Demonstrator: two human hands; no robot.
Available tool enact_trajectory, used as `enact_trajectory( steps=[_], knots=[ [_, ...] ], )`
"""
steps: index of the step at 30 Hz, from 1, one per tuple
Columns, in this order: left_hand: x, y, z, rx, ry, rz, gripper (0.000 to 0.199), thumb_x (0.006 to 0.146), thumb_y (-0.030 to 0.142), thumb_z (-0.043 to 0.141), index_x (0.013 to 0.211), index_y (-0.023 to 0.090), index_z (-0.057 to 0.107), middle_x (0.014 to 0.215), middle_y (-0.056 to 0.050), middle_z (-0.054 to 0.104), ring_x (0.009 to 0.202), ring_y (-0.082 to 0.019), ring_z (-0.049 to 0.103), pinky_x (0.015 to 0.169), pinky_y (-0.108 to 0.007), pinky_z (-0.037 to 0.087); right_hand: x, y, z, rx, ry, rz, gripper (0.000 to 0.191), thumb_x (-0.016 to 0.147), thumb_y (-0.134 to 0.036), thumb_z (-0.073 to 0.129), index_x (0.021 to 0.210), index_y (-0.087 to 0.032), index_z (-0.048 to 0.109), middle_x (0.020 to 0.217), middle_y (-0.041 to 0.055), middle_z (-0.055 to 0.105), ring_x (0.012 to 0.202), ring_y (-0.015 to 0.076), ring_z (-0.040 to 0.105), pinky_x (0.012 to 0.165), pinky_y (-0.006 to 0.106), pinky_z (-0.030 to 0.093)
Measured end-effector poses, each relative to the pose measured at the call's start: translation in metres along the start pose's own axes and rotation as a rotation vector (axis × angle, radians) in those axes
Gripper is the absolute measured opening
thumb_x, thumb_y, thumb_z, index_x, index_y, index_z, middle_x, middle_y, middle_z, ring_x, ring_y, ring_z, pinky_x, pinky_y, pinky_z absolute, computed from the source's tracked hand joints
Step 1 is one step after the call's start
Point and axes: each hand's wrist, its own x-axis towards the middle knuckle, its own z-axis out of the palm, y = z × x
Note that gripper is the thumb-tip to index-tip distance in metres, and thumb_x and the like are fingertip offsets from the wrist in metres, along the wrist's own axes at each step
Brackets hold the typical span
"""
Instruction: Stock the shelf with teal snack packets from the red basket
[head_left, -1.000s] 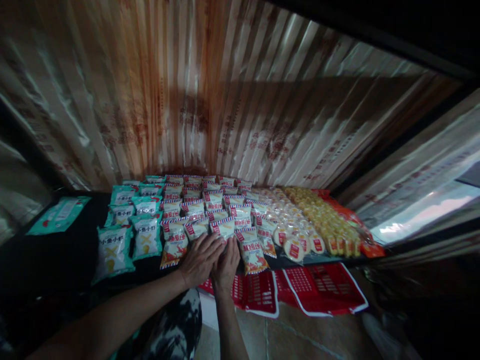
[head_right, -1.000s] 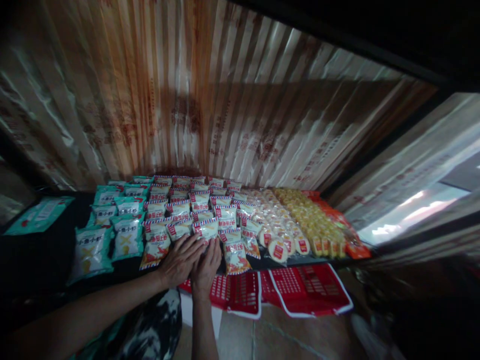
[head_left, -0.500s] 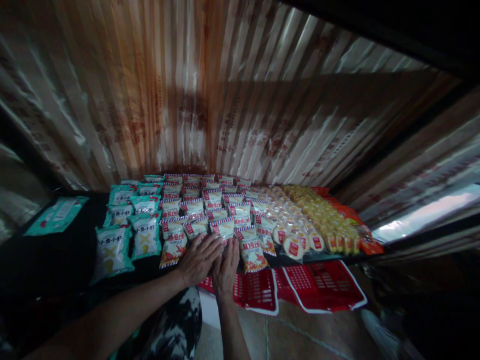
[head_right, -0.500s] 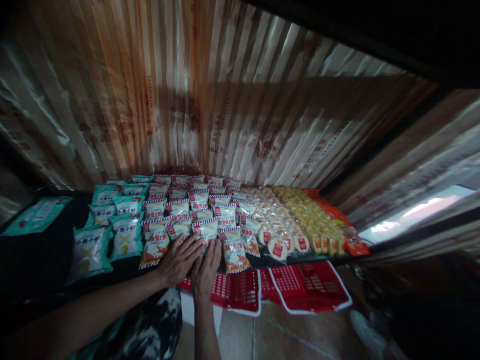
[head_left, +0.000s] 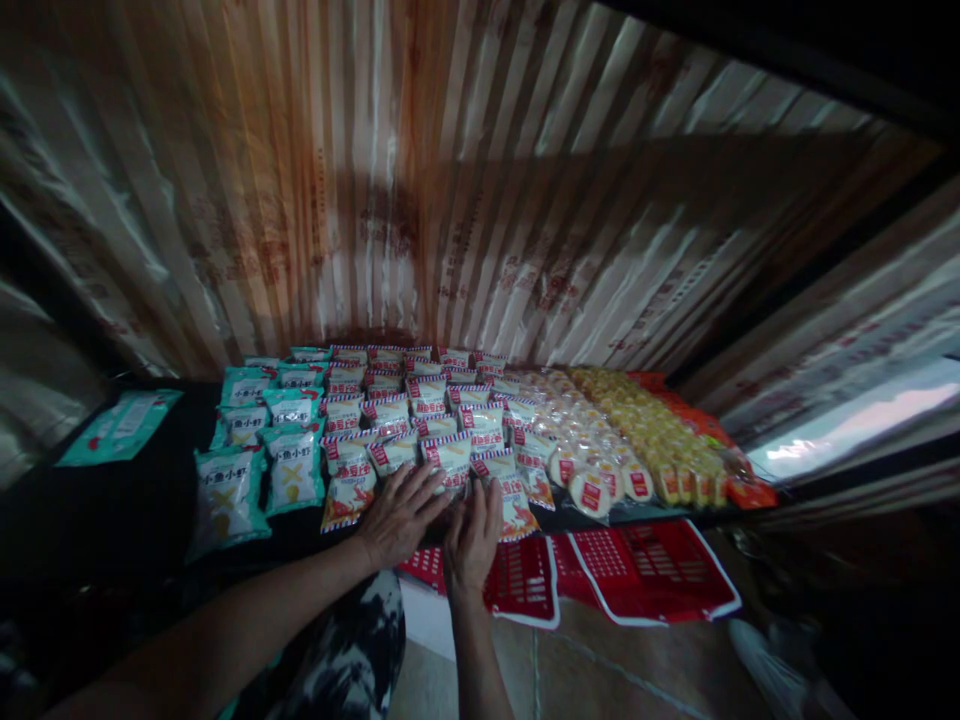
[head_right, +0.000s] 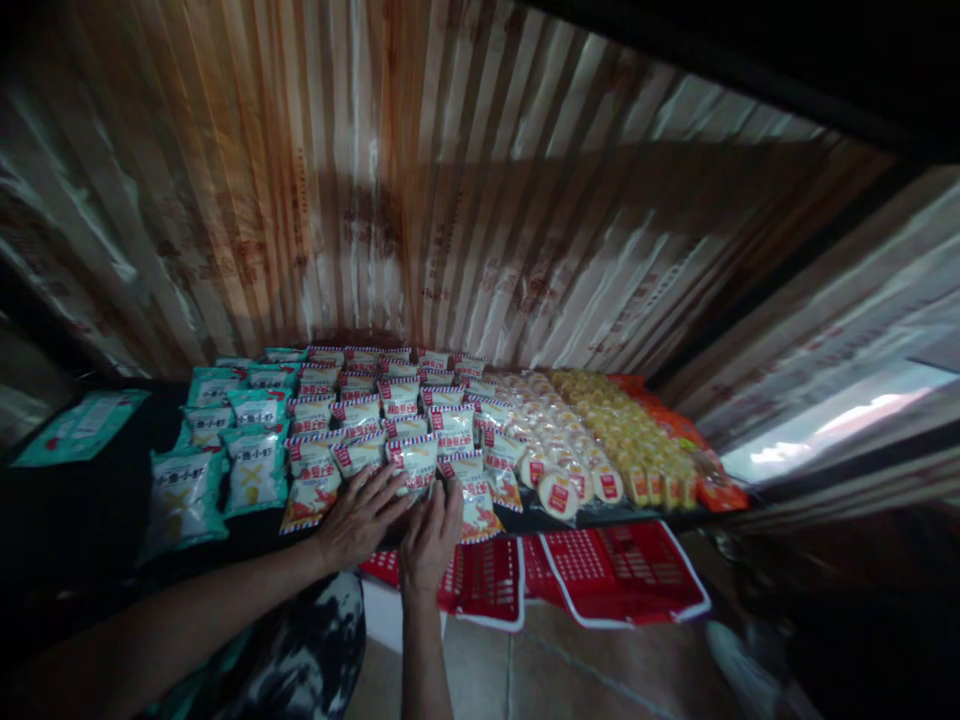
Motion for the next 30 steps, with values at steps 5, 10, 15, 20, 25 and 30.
enact_trajectory(
  steps=[5,10,15,20,25,30],
  knots=[
    [0.001,0.001,-0.003,0.002,-0.004,-0.01,0.044,0.088,0.024,0.047,0.131,0.023,0.046,0.148,-0.005,0.033,0.139,-0.025,0.02,0.113,-0.047,0.013,0.02,0.024,-0.019,-0.254,0.059,0.021,0.045,0.089,-0.029,0.046,0.128,-0.007,0.046,0.139,0.0254,0.037,0.13,0.034,0.035,0.095,0.051,0.039],
    [0.0,0.001,-0.001,-0.004,0.002,-0.006,0.045,0.087,0.024,0.047,0.132,0.022,0.045,0.148,-0.005,0.033,0.139,-0.025,0.019,0.113,-0.047,0.012,0.019,0.045,-0.021,-0.35,-0.002,0.072,0.056,0.088,-0.046,0.046,0.128,-0.006,0.047,0.134,0.0269,0.042,0.122,0.0363,0.041,0.091,0.05,0.041],
    [-0.001,0.0,0.002,-0.01,0.019,-0.006,0.046,0.087,0.024,0.047,0.132,0.022,0.045,0.148,-0.006,0.032,0.139,-0.025,0.02,0.113,-0.047,0.014,0.013,0.056,-0.015,-0.287,-0.011,0.08,0.059,0.089,-0.05,0.04,0.13,-0.007,0.044,0.125,0.0242,0.05,0.115,0.0327,0.046,0.091,0.05,0.039],
    [-0.002,-0.001,0.003,-0.015,0.014,0.012,0.046,0.087,0.024,0.047,0.133,0.021,0.044,0.148,-0.007,0.032,0.139,-0.026,0.019,0.113,-0.048,0.014,0.016,0.058,-0.015,-0.222,0.052,0.101,0.058,0.088,-0.047,0.045,0.13,-0.008,0.044,0.116,0.0223,0.055,0.108,0.0303,0.051,0.089,0.048,0.042],
    [-0.001,0.0,0.001,-0.01,0.011,0.017,0.046,0.086,0.022,0.047,0.132,0.02,0.045,0.148,-0.008,0.032,0.139,-0.026,0.02,0.112,-0.048,0.013,0.023,0.053,-0.015,-0.142,0.06,0.142,0.062,0.087,-0.051,0.043,0.132,-0.007,0.041,0.121,0.0228,0.052,0.114,0.031,0.048,0.092,0.048,0.041],
    [0.0,-0.001,0.0,-0.009,0.008,0.021,0.047,0.086,0.024,0.048,0.132,0.02,0.045,0.148,-0.008,0.033,0.138,-0.026,0.02,0.112,-0.048,0.013,0.033,0.05,-0.006,-0.075,0.055,0.185,0.067,0.088,-0.053,0.039,0.133,-0.003,0.039,0.124,0.0249,0.049,0.119,0.032,0.044,0.095,0.048,0.038]
  ],
)
